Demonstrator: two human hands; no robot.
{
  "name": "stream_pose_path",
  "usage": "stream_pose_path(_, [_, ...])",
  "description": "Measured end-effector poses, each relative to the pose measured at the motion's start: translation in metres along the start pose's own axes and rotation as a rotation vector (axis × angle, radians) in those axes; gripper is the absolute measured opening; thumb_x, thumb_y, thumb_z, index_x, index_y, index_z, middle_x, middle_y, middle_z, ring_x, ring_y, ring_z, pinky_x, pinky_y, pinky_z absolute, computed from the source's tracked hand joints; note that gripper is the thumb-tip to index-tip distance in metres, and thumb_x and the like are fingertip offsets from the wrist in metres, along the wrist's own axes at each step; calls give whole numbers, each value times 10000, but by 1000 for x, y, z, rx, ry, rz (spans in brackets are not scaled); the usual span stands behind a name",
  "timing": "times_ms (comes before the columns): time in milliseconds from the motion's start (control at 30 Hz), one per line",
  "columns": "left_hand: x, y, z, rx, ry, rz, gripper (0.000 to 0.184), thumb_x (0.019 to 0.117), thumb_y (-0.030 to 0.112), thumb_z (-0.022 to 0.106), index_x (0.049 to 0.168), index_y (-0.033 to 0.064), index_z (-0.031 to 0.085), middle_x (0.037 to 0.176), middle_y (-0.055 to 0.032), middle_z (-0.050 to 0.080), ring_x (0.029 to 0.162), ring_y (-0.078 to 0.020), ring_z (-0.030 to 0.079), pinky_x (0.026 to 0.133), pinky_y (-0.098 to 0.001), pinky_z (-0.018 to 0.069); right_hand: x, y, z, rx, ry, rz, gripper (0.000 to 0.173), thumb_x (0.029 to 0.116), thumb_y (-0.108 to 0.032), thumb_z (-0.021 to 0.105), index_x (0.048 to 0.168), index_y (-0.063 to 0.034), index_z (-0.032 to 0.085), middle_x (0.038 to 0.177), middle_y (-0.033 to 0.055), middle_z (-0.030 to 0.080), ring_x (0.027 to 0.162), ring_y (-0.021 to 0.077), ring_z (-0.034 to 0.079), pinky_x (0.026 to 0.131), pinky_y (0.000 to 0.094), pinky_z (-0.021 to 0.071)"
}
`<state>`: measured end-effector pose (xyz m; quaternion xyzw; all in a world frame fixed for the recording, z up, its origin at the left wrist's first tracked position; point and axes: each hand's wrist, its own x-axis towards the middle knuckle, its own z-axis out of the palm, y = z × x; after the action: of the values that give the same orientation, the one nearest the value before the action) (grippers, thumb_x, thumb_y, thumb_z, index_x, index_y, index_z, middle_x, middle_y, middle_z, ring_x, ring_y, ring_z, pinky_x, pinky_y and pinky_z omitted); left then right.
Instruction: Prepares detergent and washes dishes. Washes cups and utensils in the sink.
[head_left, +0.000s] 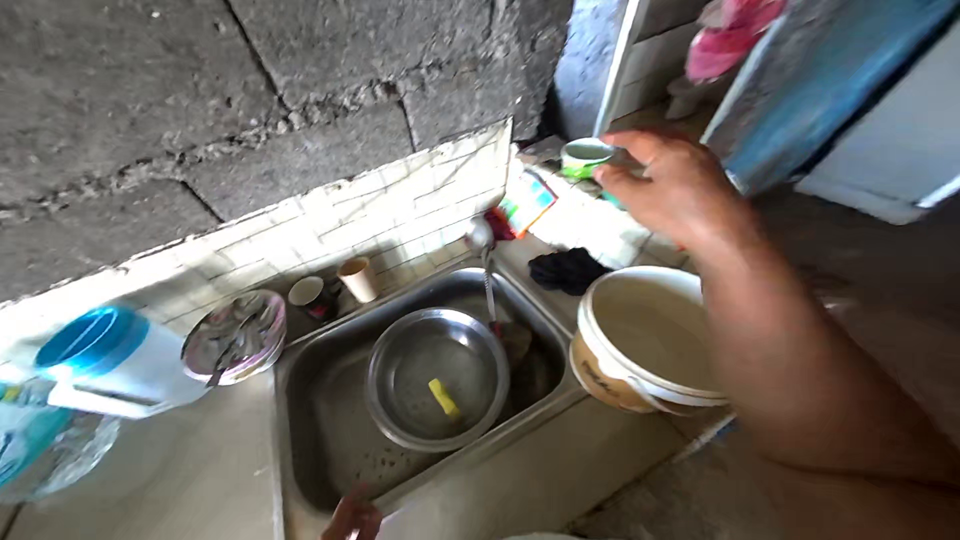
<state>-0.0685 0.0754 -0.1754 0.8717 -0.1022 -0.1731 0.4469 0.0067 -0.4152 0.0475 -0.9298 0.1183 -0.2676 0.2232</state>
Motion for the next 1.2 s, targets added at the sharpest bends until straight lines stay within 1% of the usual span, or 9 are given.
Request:
stream_pose_path(100, [5, 1, 5, -7, 47, 4, 432, 979, 85, 607, 1374, -78, 549, 1020, -163, 731, 890, -213, 726, 855, -396, 593, -61, -68, 83, 210, -248, -281, 319, 1025, -145, 601, 1304, 1, 651, 1182, 199, 700, 1056, 316, 698, 944, 507, 563])
stream_pose_path(200, [5, 6, 4, -7, 38, 2, 421, 989, 112, 596, 1377, -45, 565, 1055, -157, 732, 923, -220, 727, 864, -399, 589, -74, -53, 225, 192, -921, -300, 385, 1055, -221, 564, 1373, -12, 622, 1393, 202, 609, 1324, 322, 564, 1144, 492, 412])
stream_pose_path(333, [-6, 6, -3, -24, 98, 43, 408, 984, 107, 587, 1356, -60, 583, 1038, -156, 741, 920, -221, 735, 871, -387, 592, -109, 1, 353, -110, -1092, -57, 537, 1037, -207, 565, 1521, -2, 454, 1569, 336, 362, 1459, 515, 344, 1170, 662, 311])
stream_pose_path(400, [-14, -1, -5, -57, 136, 49, 411, 971, 94, 591, 1340, -88, 580, 1018, -143, 741, 903, -190, 732, 859, -359, 594, -136, -9, 364, -90, -1152, -16, 555, 1032, -158, 567, 1541, -2, 412, 1609, 316, 308, 1490, 505, 294, 1191, 667, 275])
stream_pose_path(500, [-24, -15, -8, -101, 166, 20, 408, 966, 64, 596, 1332, -113, 570, 1000, -153, 736, 891, -176, 727, 858, -345, 592, -147, -14, 389, -23, -1232, -352, 507, 989, -258, 663, 1412, 10, 581, 1566, 264, 425, 1461, 466, 371, 1192, 634, 284])
stream_pose_path(633, [-33, -22, -13, -119, 181, -31, 404, 967, 58, 601, 1327, -123, 568, 1000, -162, 735, 902, -180, 729, 870, -342, 591, -136, -22, 397, -95, -1062, -116, 614, 987, -259, 634, 1549, -104, 444, 1645, 214, 316, 1519, 436, 285, 1222, 608, 258])
stream_pose_path(733, [-30, -26, -17, -167, 197, -34, 401, 964, 37, 597, 1327, -129, 563, 1013, -154, 734, 921, -155, 724, 884, -324, 586, -146, -25, 406, -3, -1188, -380, 665, 910, -139, 726, 1516, -45, 468, 1599, 248, 377, 1460, 460, 371, 1182, 628, 322])
stream_pose_path(900, [-11, -21, -20, -154, 172, -14, 388, 961, 42, 594, 1320, -104, 589, 1019, -152, 739, 923, -186, 730, 884, -354, 590, -137, -27, 411, 17, -1045, -140, 476, 1038, -222, 565, 1474, -36, 521, 1530, 248, 465, 1437, 410, 429, 1200, 561, 339])
stream_pose_path(1200, [41, 5, -63, -34, 76, 28, 369, 1004, 110, 597, 1353, -7, 610, 1130, -147, 719, 1004, -208, 708, 906, -379, 575, -143, -22, 419, 12, -1147, -478, 531, 944, -183, 692, 1444, -51, 572, 1576, 248, 411, 1464, 417, 390, 1197, 577, 330])
